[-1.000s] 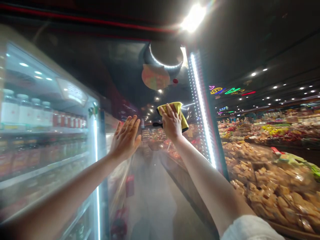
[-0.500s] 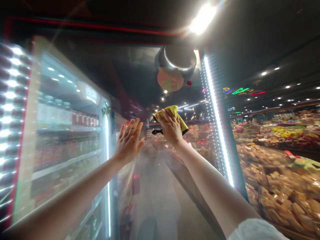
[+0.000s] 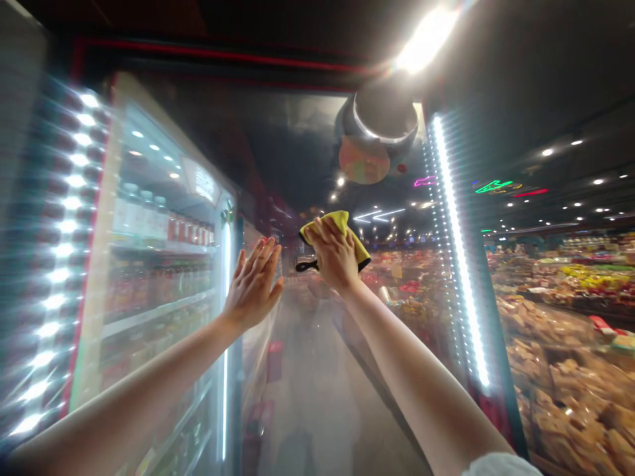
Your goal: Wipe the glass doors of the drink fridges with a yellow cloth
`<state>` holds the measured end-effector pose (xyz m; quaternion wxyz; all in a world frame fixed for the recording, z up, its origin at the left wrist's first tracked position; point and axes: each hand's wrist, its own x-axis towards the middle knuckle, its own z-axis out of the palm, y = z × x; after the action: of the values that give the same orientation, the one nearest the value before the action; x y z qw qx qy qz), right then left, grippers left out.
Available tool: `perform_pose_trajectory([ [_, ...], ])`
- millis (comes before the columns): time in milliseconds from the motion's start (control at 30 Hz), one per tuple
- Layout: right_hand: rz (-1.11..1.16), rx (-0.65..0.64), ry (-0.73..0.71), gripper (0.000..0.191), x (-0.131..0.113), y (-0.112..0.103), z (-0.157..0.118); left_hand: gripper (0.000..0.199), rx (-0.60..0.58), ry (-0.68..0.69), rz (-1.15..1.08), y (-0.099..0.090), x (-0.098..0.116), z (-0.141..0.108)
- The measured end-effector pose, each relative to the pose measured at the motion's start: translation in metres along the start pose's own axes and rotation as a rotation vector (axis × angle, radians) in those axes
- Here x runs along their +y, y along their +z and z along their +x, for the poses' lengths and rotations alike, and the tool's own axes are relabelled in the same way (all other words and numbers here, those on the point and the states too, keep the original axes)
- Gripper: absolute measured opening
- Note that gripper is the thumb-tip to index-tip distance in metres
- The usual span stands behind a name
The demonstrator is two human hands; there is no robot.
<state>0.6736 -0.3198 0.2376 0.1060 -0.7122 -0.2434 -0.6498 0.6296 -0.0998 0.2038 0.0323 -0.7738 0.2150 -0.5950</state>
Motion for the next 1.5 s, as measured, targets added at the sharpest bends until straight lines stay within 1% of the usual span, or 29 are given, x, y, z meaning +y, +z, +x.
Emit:
perform_pose_trajectory([
  [33, 0.007, -0.056, -0.074, 0.049, -0.004, -0.002, -0.012, 0.073, 0.000, 0.002, -0.003, -0.001, -0.001, -0.003],
  [100, 0.018, -0.139, -0.180, 0.049, -0.001, -0.010, -0.038, 0.073, -0.005, 0.000, -0.008, -0.003, -0.004, -0.010],
  [167, 0.024, -0.161, -0.204, 0.046, 0.012, -0.019, -0.051, 0.075, -0.013, -0.004, -0.009, -0.006, -0.011, -0.018],
  [200, 0.021, -0.137, -0.165, 0.046, 0.018, -0.020, -0.050, 0.075, -0.017, -0.007, -0.007, -0.008, -0.015, -0.022],
  [267, 0.006, -0.033, -0.020, 0.046, 0.022, -0.017, -0.034, 0.075, -0.021, -0.015, 0.001, -0.012, -0.024, -0.028],
  [333, -0.007, 0.068, 0.135, 0.048, 0.010, -0.005, -0.010, 0.075, -0.016, -0.026, 0.009, -0.016, -0.032, -0.033],
  [367, -0.007, 0.091, 0.177, 0.049, -0.002, 0.002, 0.001, 0.074, -0.012, -0.030, 0.012, -0.017, -0.035, -0.034],
  [400, -0.002, 0.092, 0.184, 0.049, -0.016, 0.010, 0.008, 0.074, -0.009, -0.031, 0.013, -0.017, -0.038, -0.036],
  [467, 0.015, 0.041, 0.095, 0.050, -0.043, 0.021, 0.008, 0.074, -0.002, -0.029, 0.009, -0.018, -0.043, -0.041],
  [533, 0.031, -0.043, -0.073, 0.048, -0.059, 0.024, -0.009, 0.075, 0.007, -0.026, 0.004, -0.017, -0.047, -0.046],
  [600, 0.038, -0.112, -0.232, 0.046, -0.059, 0.019, -0.032, 0.075, 0.015, -0.026, 0.005, -0.018, -0.053, -0.053],
  [667, 0.032, -0.134, -0.295, 0.044, -0.048, 0.011, -0.046, 0.073, 0.017, -0.021, 0.015, -0.019, -0.060, -0.060],
  [700, 0.025, -0.121, -0.268, 0.044, -0.042, 0.008, -0.047, 0.072, 0.017, -0.018, 0.023, -0.020, -0.064, -0.064],
  [767, 0.010, -0.064, -0.129, 0.047, -0.037, 0.009, -0.036, 0.071, 0.026, -0.020, 0.039, -0.023, -0.071, -0.068],
  [833, 0.008, -0.003, 0.037, 0.050, -0.048, 0.017, -0.016, 0.072, 0.040, -0.036, 0.049, -0.025, -0.076, -0.072],
  [867, 0.013, 0.009, 0.090, 0.051, -0.059, 0.023, -0.008, 0.072, 0.044, -0.044, 0.051, -0.026, -0.078, -0.073],
  [900, 0.022, 0.004, 0.110, 0.052, -0.072, 0.029, -0.002, 0.073, 0.045, -0.049, 0.052, -0.026, -0.079, -0.074],
  [967, 0.050, -0.047, 0.045, 0.053, -0.097, 0.038, -0.002, 0.073, 0.039, -0.048, 0.050, -0.027, -0.079, -0.077],
  [1033, 0.078, -0.119, -0.099, 0.053, -0.110, 0.041, -0.015, 0.072, 0.035, -0.040, 0.048, -0.027, -0.079, -0.081],
  [1067, 0.089, -0.153, -0.173, 0.053, -0.111, 0.039, -0.024, 0.072, 0.035, -0.035, 0.047, -0.027, -0.080, -0.083],
  [1133, 0.099, -0.205, -0.273, 0.051, -0.101, 0.032, -0.038, 0.072, 0.041, -0.023, 0.048, -0.029, -0.082, -0.087],
  [1167, 0.096, -0.209, -0.275, 0.050, -0.093, 0.027, -0.040, 0.073, 0.045, -0.015, 0.051, -0.030, -0.084, -0.088],
  [1200, 0.089, -0.191, -0.238, 0.049, -0.084, 0.024, -0.038, 0.074, 0.051, -0.007, 0.055, -0.032, -0.087, -0.090],
  [1267, 0.072, -0.100, -0.084, 0.049, -0.072, 0.021, -0.023, 0.076, 0.067, 0.000, 0.066, -0.036, -0.092, -0.093],
  [1300, 0.067, -0.047, 0.001, 0.049, -0.071, 0.023, -0.011, 0.076, 0.075, -0.003, 0.072, -0.038, -0.095, -0.094],
  [1367, 0.072, 0.026, 0.111, 0.051, -0.081, 0.031, 0.010, 0.076, 0.087, -0.014, 0.085, -0.041, -0.099, -0.096],
  [1400, 0.079, 0.034, 0.125, 0.052, -0.091, 0.037, 0.016, 0.076, 0.089, -0.018, 0.091, -0.042, -0.101, -0.096],
  [1433, 0.086, 0.023, 0.113, 0.052, -0.102, 0.043, 0.018, 0.075, 0.088, -0.018, 0.096, -0.042, -0.102, -0.097],
  [1500, 0.098, -0.038, 0.021, 0.052, -0.123, 0.051, 0.008, 0.073, 0.085, -0.008, 0.100, -0.042, -0.103, -0.099],
])
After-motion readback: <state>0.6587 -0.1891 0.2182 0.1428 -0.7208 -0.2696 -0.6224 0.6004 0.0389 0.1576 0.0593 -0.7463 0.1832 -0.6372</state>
